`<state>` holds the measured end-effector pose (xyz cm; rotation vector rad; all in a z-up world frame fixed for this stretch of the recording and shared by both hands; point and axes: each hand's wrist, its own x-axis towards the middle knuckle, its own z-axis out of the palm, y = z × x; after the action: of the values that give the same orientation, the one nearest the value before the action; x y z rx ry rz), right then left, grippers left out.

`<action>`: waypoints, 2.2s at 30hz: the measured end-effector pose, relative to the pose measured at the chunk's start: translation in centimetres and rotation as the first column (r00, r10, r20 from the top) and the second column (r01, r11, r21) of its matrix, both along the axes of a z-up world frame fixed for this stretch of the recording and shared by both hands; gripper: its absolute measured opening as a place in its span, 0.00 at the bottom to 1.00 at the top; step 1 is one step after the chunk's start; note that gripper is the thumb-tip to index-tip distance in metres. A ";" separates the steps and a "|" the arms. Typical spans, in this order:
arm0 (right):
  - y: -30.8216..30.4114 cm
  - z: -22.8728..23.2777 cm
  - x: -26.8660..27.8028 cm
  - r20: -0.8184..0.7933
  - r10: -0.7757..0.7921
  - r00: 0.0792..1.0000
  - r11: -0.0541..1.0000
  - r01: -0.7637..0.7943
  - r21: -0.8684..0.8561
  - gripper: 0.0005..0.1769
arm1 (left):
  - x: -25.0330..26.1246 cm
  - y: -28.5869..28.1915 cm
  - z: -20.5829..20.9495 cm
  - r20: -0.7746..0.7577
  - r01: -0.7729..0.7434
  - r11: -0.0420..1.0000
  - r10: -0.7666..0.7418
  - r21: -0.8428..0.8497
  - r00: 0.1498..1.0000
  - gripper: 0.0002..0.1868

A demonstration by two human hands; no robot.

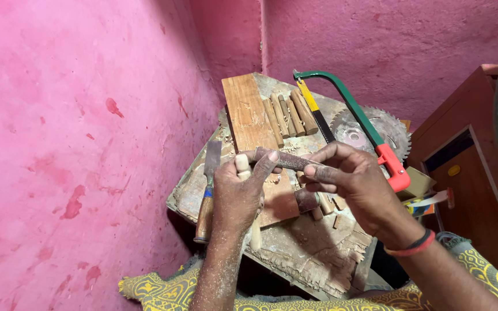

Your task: The person uses a chisel to carve and shape a small cylindrical wooden piece, then switches to sanding it with a sanding block. The person repeatedly rotates the piece to smooth its surface.

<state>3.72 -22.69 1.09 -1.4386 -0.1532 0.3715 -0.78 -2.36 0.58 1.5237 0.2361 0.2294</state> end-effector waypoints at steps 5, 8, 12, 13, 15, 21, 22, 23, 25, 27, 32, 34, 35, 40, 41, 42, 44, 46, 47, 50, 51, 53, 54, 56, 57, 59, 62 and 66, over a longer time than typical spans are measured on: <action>1.0 2.3 -0.5 0.283 -0.088 0.955 0.992 0.111 -0.066 0.14 | 0.2 0.2 1.6 0.097 -0.009 0.999 0.005 0.042 0.995 0.15; 0.6 1.7 -0.6 0.178 -0.053 0.983 0.998 0.049 0.025 0.18 | -0.2 0.1 1.2 0.113 0.029 0.995 -0.040 0.098 0.993 0.13; -0.5 -0.2 -0.6 0.132 0.064 0.989 0.995 -0.073 0.066 0.08 | -0.7 -0.2 0.4 0.209 0.126 0.986 -0.146 0.105 0.967 0.12; -0.4 -0.2 -0.4 0.143 0.065 0.988 0.993 -0.077 0.084 0.07 | -0.6 -0.2 0.8 0.212 0.129 0.984 -0.153 0.124 0.965 0.12; -0.3 0.2 -0.3 0.116 0.080 0.990 0.984 -0.097 0.148 0.07 | -0.6 -0.3 1.8 0.237 0.153 0.981 -0.178 0.121 0.955 0.11; -0.8 1.0 0.1 0.056 0.170 0.984 0.963 -0.178 0.200 0.23 | -0.7 -0.2 1.7 0.185 0.169 0.978 -0.190 0.125 0.964 0.11; -1.2 1.2 0.2 0.096 0.171 0.981 0.948 -0.191 0.257 0.30 | -0.8 -0.2 1.4 0.197 0.161 0.983 -0.175 0.082 0.965 0.12; -1.4 1.6 0.4 0.147 0.170 0.974 0.926 -0.209 0.314 0.38 | -0.5 -0.1 1.4 0.218 0.152 0.987 -0.158 0.045 0.963 0.12; -1.7 2.9 0.5 0.040 0.136 0.990 0.830 -0.136 0.542 0.44 | -0.6 -0.1 1.8 0.249 0.121 0.989 -0.138 0.081 0.959 0.11; -1.7 4.1 1.0 -0.079 0.114 0.990 0.728 -0.029 0.685 0.47 | -0.3 -0.2 2.4 0.221 0.119 0.991 -0.128 0.056 0.967 0.11; -1.3 2.8 0.7 -0.075 0.051 0.996 0.973 -0.032 0.228 0.44 | -0.8 -0.4 1.8 0.199 0.220 0.973 -0.229 0.065 0.953 0.11; -0.8 2.0 0.8 -0.127 0.064 0.990 0.998 -0.062 0.013 0.36 | -1.0 -0.4 2.1 0.071 0.250 0.967 -0.254 0.056 0.965 0.12; -0.6 1.8 0.9 -0.147 0.068 0.987 0.992 -0.082 -0.092 0.32 | -1.0 -0.2 2.5 0.012 0.263 0.963 -0.264 0.055 0.965 0.12; -1.0 0.3 1.1 -0.137 -0.012 0.990 0.995 0.026 0.101 0.15 | -1.4 0.5 3.0 0.092 0.266 0.950 -0.283 0.164 0.955 0.12; -1.2 0.0 1.1 -0.122 -0.032 0.992 0.992 0.046 0.116 0.14 | -1.3 0.6 2.8 -0.029 0.261 0.957 -0.259 0.129 0.965 0.14; -1.3 -0.2 1.0 -0.116 -0.039 0.993 0.992 0.052 0.111 0.14 | -1.3 0.3 2.5 0.028 0.220 0.966 -0.226 0.136 0.974 0.14; -1.3 0.0 1.2 -0.085 -0.058 0.995 0.992 0.067 0.107 0.15 | -0.6 -0.1 2.5 0.161 0.137 0.979 -0.161 0.150 0.974 0.15; -1.0 0.7 1.4 -0.042 -0.052 0.998 0.994 0.056 0.098 0.15 | -0.1 -0.1 2.8 0.082 0.162 0.979 -0.173 0.122 0.981 0.15; -0.9 0.9 1.2 -0.028 -0.047 0.998 0.995 0.050 0.091 0.15 | -0.2 -0.1 2.7 0.035 0.174 0.979 -0.178 0.104 0.983 0.16; -0.8 1.0 0.7 -0.059 0.034 0.998 0.995 -0.029 0.091 0.18 | -0.6 0.0 2.0 0.046 0.199 0.979 -0.200 0.039 0.979 0.15; -0.8 1.0 0.6 -0.078 0.082 0.994 0.996 -0.078 0.051 0.18 | -0.6 0.0 1.9 0.064 0.227 0.972 -0.231 0.055 0.971 0.14; -0.7 1.3 0.5 -0.115 0.175 0.978 0.984 -0.179 -0.023 0.18 | -0.6 0.1 2.1 0.105 0.280 0.955 -0.290 0.096 0.951 0.12; -0.6 1.5 0.6 -0.122 0.184 0.975 0.983 -0.186 -0.004 0.18 | -0.6 0.2 2.4 0.102 0.271 0.956 -0.282 0.110 0.954 0.11; -0.5 1.6 0.5 -0.143 0.203 0.969 0.979 -0.200 0.036 0.18 | -0.5 0.3 2.7 0.091 0.252 0.958 -0.266 0.136 0.960 0.10; -0.5 1.4 0.4 -0.083 0.188 0.979 0.982 -0.189 0.000 0.17 | -0.6 0.2 2.6 0.107 0.253 0.958 -0.268 0.138 0.957 0.09; -0.7 0.8 0.1 0.037 0.164 0.986 0.984 -0.161 -0.070 0.16 | -0.7 -0.2 2.2 0.138 0.253 0.957 -0.272 0.143 0.952 0.09; -0.8 0.9 0.2 0.157 0.133 0.979 0.954 -0.083 -0.289 0.17 | -0.7 -0.3 2.1 0.096 0.195 0.948 -0.225 0.253 0.970 0.09; -1.5 2.3 0.7 0.029 0.224 0.974 0.974 -0.224 0.000 0.21 | -0.3 -0.1 2.5 0.143 0.292 0.947 -0.310 0.134 0.940 0.09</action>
<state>4.47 -24.18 3.40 -1.4274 -0.3417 0.5351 -1.12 -2.49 3.06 1.6193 -0.1433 0.1227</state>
